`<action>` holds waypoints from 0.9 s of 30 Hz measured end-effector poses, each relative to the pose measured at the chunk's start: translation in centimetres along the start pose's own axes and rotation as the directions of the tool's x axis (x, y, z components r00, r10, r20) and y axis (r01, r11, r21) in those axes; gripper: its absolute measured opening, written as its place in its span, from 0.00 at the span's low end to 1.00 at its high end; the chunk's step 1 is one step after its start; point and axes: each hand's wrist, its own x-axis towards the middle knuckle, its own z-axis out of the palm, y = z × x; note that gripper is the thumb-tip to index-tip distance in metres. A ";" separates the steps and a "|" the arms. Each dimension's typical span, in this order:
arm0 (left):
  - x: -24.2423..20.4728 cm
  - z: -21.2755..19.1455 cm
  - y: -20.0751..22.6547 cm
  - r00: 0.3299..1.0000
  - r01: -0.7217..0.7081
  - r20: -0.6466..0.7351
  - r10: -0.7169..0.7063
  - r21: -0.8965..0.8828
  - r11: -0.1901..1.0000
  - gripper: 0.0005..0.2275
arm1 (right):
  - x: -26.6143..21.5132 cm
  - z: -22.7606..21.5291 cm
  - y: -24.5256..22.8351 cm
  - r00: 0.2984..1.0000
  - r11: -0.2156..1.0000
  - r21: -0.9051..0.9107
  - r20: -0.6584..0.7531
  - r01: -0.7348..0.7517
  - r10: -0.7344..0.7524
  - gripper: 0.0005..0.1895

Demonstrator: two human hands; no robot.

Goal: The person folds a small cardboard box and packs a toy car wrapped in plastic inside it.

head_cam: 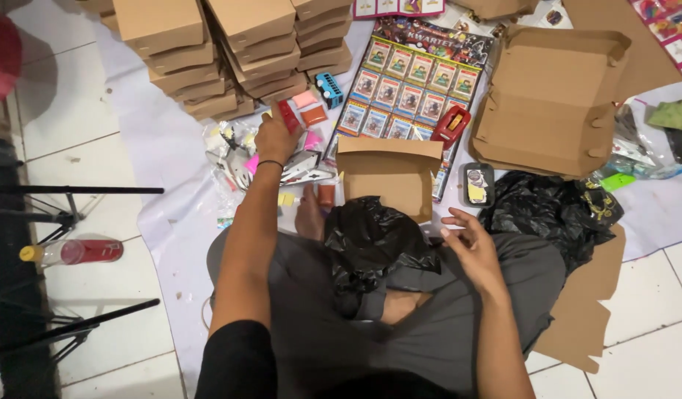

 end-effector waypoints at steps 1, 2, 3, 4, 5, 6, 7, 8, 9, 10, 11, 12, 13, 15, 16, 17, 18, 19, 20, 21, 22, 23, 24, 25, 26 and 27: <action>0.1 0.2 0.1 1.000 -0.006 0.002 0.006 -0.001 1.000 0.40 | 0.0 0.1 0.1 1.000 1.000 0.000 -0.007 0.000 0.000 0.27; 0.2 0.4 0.2 1.000 0.015 0.000 -0.015 -0.001 1.000 0.40 | 0.0 0.2 0.3 1.000 1.000 0.007 -0.007 0.004 -0.004 0.27; 0.3 0.8 0.5 0.999 0.037 -0.001 -0.037 -0.005 0.999 0.40 | -0.1 0.2 0.3 1.000 1.000 0.009 -0.008 0.007 -0.007 0.27; 0.1 0.4 1.0 1.000 0.031 0.003 -0.031 -0.009 0.999 0.40 | 0.0 0.3 0.4 1.000 1.000 0.006 -0.015 0.007 -0.007 0.27; -0.3 0.0 1.4 0.999 0.048 0.014 -0.047 -0.035 0.998 0.37 | 0.1 0.3 0.5 1.000 1.000 0.010 -0.013 0.014 -0.013 0.27; -0.6 -0.4 1.8 0.998 0.064 0.025 -0.063 -0.061 0.996 0.35 | 0.1 0.4 0.5 1.000 1.000 0.013 -0.011 0.020 -0.020 0.26; 0.3 0.7 1.1 0.998 0.064 0.027 -0.063 -0.061 0.996 0.35 | 0.2 0.2 0.8 1.000 1.000 0.013 -0.012 0.018 -0.018 0.26; 1.2 1.8 0.4 0.997 0.079 -0.010 -0.080 -0.111 0.991 0.34 | 0.3 0.1 1.0 1.000 1.000 0.015 -0.015 0.023 -0.023 0.26; 2.2 2.8 -0.5 0.994 0.093 -0.048 -0.101 -0.159 0.983 0.34 | 0.5 0.1 1.2 0.999 0.999 0.020 -0.016 0.030 -0.029 0.26; 2.7 3.3 -1.3 0.993 0.094 -0.049 -0.103 -0.156 0.983 0.34 | 0.3 0.3 0.9 0.999 0.999 0.022 -0.014 0.029 -0.028 0.26; 3.2 3.7 -2.0 0.992 0.097 -0.065 -0.110 -0.182 0.979 0.31 | 0.2 0.4 0.5 0.999 0.999 0.021 -0.026 0.035 -0.035 0.26; 3.7 4.2 -2.7 0.990 0.098 -0.081 -0.117 -0.207 0.973 0.29 | 0.1 0.5 0.1 0.998 0.999 0.020 -0.038 0.042 -0.041 0.25; 2.3 1.9 -2.0 0.990 0.099 -0.077 -0.118 -0.207 0.973 0.29 | 0.1 0.4 0.2 0.999 0.999 0.018 -0.038 0.039 -0.038 0.25; -0.4 -3.1 -0.6 0.994 -0.009 -0.103 -0.025 -0.315 0.949 0.21 | 0.2 0.3 0.4 0.997 0.998 0.025 -0.062 0.056 -0.054 0.22; -3.1 -5.5 0.5 0.994 -0.010 -0.104 -0.025 -0.316 0.949 0.21 | 0.3 0.3 0.7 0.997 0.998 0.025 -0.061 0.057 -0.056 0.22; -5.8 -8.0 1.6 0.986 -0.100 -0.160 0.036 -0.411 0.906 0.19 | 0.3 0.4 1.0 0.994 0.997 0.022 -0.080 0.071 -0.069 0.21; -8.5 -10.4 2.7 0.971 -0.192 -0.221 0.091 -0.496 0.847 0.17 | 0.3 0.5 1.3 0.992 0.996 0.019 -0.098 0.085 -0.082 0.20; -11.0 -11.2 3.8 0.970 -0.199 -0.223 0.097 -0.495 0.846 0.17 | 0.1 1.0 0.3 0.991 0.996 0.021 -0.104 0.088 -0.085 0.20; -13.5 -12.0 4.8 0.961 -0.274 -0.219 0.170 -0.656 0.703 0.17 | -0.2 1.5 -0.8 0.991 0.995 0.045 -0.098 0.091 -0.087 0.17; -16.0 -12.7 5.9 0.942 -0.328 -0.232 0.241 -0.787 0.522 0.17 | -0.3 2.1 -1.9 0.992 0.993 0.068 -0.091 0.098 -0.091 0.14; -17.6 -12.5 6.7 0.940 -0.335 -0.237 0.247 -0.786 0.519 0.17 | 0.0 2.7 -2.9 0.991 0.992 0.069 -0.097 0.104 -0.097 0.14; -19.7 -11.9 7.3 0.938 -0.304 -0.184 0.292 -0.843 0.444 0.18 | -0.3 3.3 -3.7 0.992 0.978 0.167 -0.032 0.123 -0.119 0.13; -21.8 -11.4 7.8 0.931 -0.263 -0.135 0.340 -0.892 0.366 0.19 | -0.4 3.9 -4.4 0.989 0.955 0.264 0.030 0.134 -0.147 0.14; -22.9 -11.4 8.5 0.932 -0.260 -0.133 0.337 -0.893 0.367 0.19 | -0.1 4.5 -5.3 0.989 0.956 0.264 0.034 0.130 -0.144 0.14; -24.0 -11.5 9.3 0.918 -0.287 -0.116 0.378 -0.854 0.434 0.16 | 0.2 5.2 -6.2 0.963 0.904 0.393 0.132 0.165 -0.233 0.24; -25.1 -11.5 10.0 0.904 -0.314 -0.095 0.417 -0.809 0.497 0.12 | 0.5 5.9 -7.0 0.920 0.836 0.519 0.215 0.177 -0.329 0.36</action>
